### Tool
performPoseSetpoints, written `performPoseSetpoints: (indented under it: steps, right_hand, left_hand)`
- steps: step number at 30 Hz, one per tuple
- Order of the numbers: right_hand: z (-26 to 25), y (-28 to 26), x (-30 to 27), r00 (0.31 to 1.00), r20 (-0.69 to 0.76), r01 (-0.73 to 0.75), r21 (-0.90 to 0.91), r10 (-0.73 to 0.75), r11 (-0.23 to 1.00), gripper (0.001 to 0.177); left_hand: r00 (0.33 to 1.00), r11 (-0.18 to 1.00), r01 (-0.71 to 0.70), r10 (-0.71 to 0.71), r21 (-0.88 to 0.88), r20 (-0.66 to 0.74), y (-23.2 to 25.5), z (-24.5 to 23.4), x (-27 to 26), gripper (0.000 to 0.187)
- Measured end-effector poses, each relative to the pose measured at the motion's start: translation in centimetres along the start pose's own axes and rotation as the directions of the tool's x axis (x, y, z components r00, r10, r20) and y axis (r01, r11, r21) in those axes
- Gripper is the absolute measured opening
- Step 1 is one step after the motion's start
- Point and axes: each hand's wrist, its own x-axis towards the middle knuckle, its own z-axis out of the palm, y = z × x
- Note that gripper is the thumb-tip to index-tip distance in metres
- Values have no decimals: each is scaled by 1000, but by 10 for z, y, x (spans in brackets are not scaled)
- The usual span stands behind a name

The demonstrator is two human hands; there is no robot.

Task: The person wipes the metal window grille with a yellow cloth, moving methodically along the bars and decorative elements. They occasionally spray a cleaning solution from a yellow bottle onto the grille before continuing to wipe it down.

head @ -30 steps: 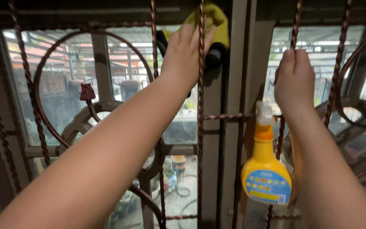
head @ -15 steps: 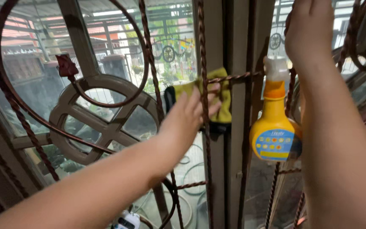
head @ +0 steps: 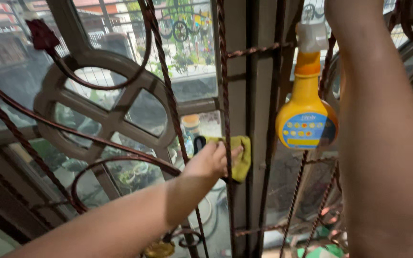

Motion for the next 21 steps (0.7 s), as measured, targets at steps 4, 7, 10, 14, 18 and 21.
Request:
performPoseSetpoints:
  steps: [4, 7, 10, 14, 18, 21]
  right_hand:
    - [-32, -4, -34, 999, -21, -28, 89, 30, 996, 18]
    - [-53, -12, -39, 996, -62, -46, 222, 62, 974, 19]
    - [-86, -23, -90, 991, -98, -48, 388, 93, 920, 22]
    - [-144, -44, -188, 986, -95, -52, 614, 139, 788, 27]
    - [-168, -93, -265, 979, 115, -192, 797, 167, 572, 33]
    - [-149, -128, -293, 824, 538, -557, 713, 177, 426, 36]
  left_hand:
    - [979, 987, -66, 36, 148, 200, -10, -16, -15, 51]
    - [970, 892, 200, -239, 405, 48, -34, -33, -27, 53]
    - [860, 852, 491, -439, 184, -261, -57, -47, -44, 54]
    - [641, 764, 545, -645, -345, -416, -45, -63, -73, 52]
    - [421, 421, 529, -884, -736, -203, 16, -64, -104, 61]
    - [250, 30, 126, -968, -992, 3, 77, -23, -132, 58]
